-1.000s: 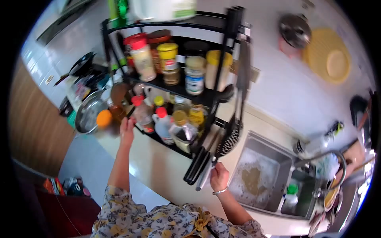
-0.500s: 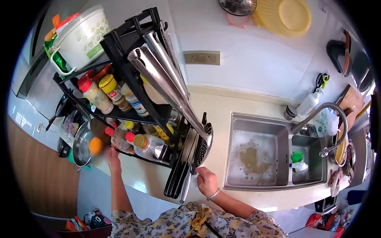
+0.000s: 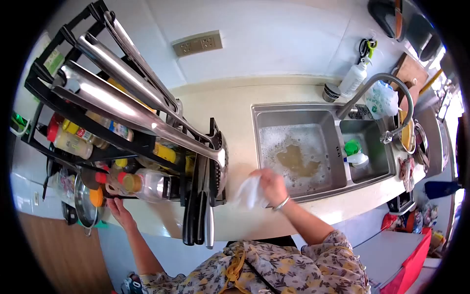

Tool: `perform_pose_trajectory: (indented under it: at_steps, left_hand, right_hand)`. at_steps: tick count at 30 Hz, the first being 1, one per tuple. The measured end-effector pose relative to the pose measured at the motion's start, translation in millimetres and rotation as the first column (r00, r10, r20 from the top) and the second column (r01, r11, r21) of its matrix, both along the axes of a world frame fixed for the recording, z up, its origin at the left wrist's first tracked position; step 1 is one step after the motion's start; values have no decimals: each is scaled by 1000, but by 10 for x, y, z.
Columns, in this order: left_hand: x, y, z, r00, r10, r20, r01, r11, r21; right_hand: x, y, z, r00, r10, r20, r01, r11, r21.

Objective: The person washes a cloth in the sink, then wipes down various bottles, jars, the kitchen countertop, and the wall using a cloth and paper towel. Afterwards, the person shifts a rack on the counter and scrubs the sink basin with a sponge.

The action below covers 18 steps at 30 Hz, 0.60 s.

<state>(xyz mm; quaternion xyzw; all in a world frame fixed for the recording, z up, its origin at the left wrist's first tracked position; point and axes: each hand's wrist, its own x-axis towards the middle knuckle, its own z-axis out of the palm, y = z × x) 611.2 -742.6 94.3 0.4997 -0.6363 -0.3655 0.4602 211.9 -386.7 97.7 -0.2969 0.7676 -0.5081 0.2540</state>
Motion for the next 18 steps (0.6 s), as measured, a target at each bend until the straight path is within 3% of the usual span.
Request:
perform_pose_trajectory:
  at_steps: [1,2,3,5,6,8,10,11,12,13,14,15,16,18]
  left_hand:
    - [-47,116,20,999,-46,-8,45,994,-102]
    - [-50,247,19,999,53,-10,-54,997,-59]
    - [-15,391,41,987,159,-9,-160,987,-32]
    - [2,814,59,963,258,-74,-253,965,73]
    - [-65,1071,64,946,319,-50,-310,942,131]
    - [-188,1616,-25,942,331,-61,-315,930,192]
    - [-344,2156,-189,955,292,-55,-277,941,196]
    - [-313,2396,-438,987,148,61,-142,986,-92]
    - [-425,2688,-537,904,348,-249,-289,926,243]
    - [-723,2905,-357,967,247,60,-254,919,303]
    - [-1033,3121,-166,931,83,355,-212,916,341]
    - [-1139,3257,-329,988,114,102,-145,910,388]
    - [-1581,3332,69,906,-24,424,-133,931,339]
    - [-1782,3371,123,749,-282,600,194,959,208]
  right_hand:
    - [-306,109,-296,995,-84,50,83,996,21]
    - [-670,202,-389,990,-139,14,137,984,110]
    - [-978,286,-478,976,-151,-156,188,946,265]
    - [-1621,536,-1017,972,-141,-188,209,887,412]
    - [-1935,755,-1570,960,-147,-238,234,888,395]
    - [-2240,853,-1770,938,-95,-332,323,583,745]
    - [-2120,840,-2305,858,274,-434,354,294,888]
    - [-1919,857,-2505,737,538,-409,246,350,904]
    - [-1763,804,-2618,543,747,-384,133,375,917]
    - [-1740,719,-2507,534,752,-386,121,384,915]
    - [-1742,680,-2260,514,777,-363,-149,498,854]
    - [-1744,642,-2130,489,802,-343,-412,559,719]
    - [-1820,620,-2213,484,803,-347,-424,563,710]
    - [-2222,708,-2579,835,427,-346,-80,717,692]
